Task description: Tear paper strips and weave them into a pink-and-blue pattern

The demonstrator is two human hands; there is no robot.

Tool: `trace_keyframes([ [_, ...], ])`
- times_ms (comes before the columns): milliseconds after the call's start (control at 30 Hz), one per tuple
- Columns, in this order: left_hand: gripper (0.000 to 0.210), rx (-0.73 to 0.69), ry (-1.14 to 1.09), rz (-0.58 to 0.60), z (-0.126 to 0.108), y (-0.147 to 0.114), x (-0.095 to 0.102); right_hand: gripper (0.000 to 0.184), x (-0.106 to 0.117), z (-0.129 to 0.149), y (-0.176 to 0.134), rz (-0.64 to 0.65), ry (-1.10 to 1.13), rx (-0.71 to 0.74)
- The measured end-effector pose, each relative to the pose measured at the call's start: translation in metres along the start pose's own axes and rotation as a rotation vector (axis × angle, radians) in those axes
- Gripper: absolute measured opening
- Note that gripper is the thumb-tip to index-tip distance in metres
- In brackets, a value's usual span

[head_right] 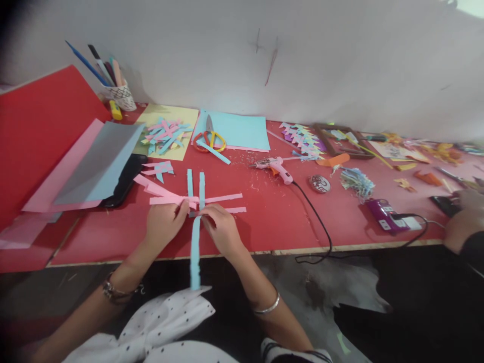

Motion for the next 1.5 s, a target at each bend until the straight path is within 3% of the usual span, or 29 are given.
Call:
trace_keyframes([
  [133,0.050,0.000,0.006,0.001,0.001,0.000,-0.001,0.016,-0.002,-0.005,-0.001,0.024,0.026,-0.053],
  [433,0.051,-0.010,-0.001,0.018,0.000,0.000,-0.002,0.018,-0.004,-0.003,0.001,0.030,-0.030,-0.020],
  [1000,0.049,-0.007,-0.028,0.008,-0.001,0.000,0.000,0.015,-0.010,-0.004,0.001,0.095,0.076,-0.055],
  [1500,0.053,-0.009,-0.048,-0.039,0.001,-0.003,-0.001,0.015,-0.015,0.009,-0.004,0.160,-0.214,0.206],
])
Point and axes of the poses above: each hand's wrist, its own y-axis towards the middle knuckle, its own x-axis out of the back of the hand, z = x × y, the point moved 8 cm from there along y, towards the middle knuckle, and after that the axes turned 6 degrees about -z, right-handed, at the moved point
